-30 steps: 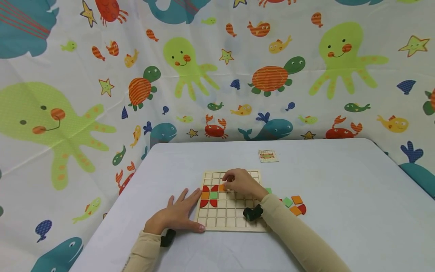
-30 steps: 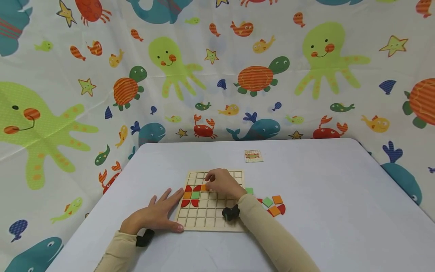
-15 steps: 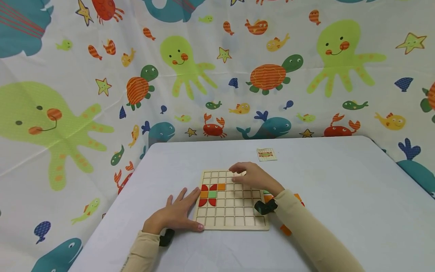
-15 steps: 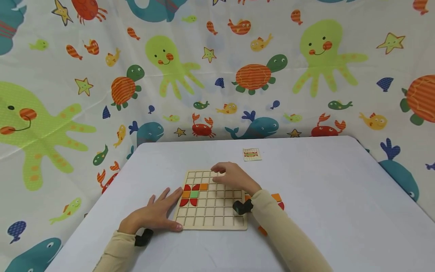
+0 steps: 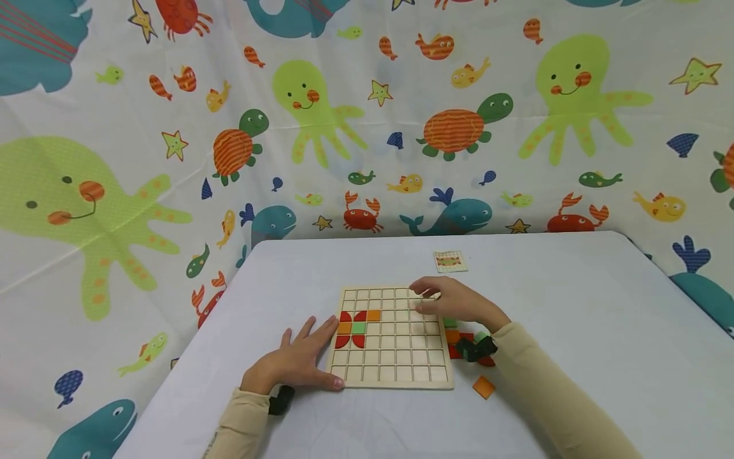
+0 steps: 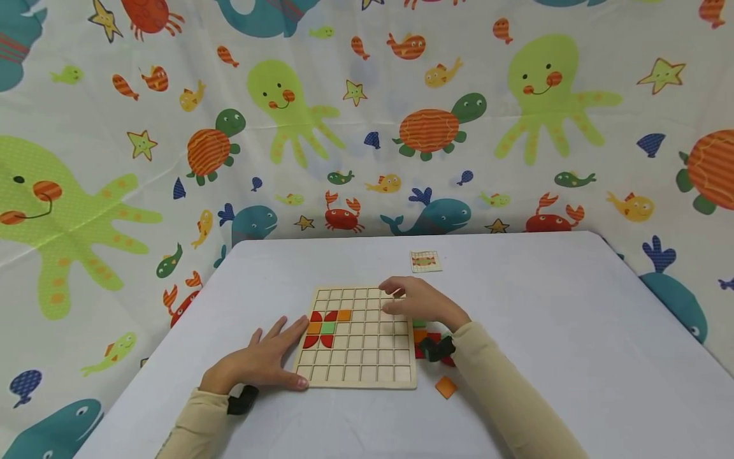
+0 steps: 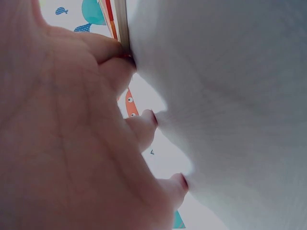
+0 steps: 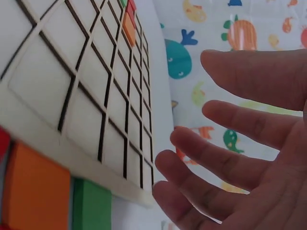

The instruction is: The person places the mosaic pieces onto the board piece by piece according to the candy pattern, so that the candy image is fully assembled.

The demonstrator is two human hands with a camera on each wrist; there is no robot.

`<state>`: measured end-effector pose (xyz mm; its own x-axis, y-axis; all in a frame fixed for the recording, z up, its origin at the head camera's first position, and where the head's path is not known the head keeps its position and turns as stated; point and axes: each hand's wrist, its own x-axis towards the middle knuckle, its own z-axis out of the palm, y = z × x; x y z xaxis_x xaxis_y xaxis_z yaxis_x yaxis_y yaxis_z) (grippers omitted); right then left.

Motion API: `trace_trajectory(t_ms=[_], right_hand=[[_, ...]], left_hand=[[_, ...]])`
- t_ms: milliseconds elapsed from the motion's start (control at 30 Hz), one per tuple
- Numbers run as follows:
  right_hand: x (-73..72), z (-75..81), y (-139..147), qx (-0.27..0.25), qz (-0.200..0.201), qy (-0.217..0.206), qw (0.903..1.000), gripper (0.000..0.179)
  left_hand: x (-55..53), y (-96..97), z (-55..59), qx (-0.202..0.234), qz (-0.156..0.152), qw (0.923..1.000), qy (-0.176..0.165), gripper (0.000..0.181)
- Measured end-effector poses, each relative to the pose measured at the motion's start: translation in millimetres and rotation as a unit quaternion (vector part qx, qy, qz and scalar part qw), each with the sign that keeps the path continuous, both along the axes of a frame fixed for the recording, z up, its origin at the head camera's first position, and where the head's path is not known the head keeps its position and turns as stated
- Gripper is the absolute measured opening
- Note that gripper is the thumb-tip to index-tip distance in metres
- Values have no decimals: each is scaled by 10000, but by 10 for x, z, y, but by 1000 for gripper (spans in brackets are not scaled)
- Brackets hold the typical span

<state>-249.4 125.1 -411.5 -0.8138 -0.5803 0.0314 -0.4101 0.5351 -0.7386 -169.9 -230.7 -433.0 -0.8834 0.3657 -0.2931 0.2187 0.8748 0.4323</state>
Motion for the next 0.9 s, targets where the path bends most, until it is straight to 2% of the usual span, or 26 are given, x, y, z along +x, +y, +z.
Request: trace_trajectory(t_ms=[267, 533, 900], right_hand=[[-16, 25, 223, 188, -16, -485, 9986, 40], [-97, -34, 365, 472, -149, -723, 9962, 30], [-123, -83, 459, 699, -74, -730, 9949, 16]], left_hand=[[14, 2, -4, 14, 43, 10000, -39, 126], [21, 13, 4, -13, 71, 10000, -11, 127], [9, 23, -1, -18, 70, 10000, -1, 126]])
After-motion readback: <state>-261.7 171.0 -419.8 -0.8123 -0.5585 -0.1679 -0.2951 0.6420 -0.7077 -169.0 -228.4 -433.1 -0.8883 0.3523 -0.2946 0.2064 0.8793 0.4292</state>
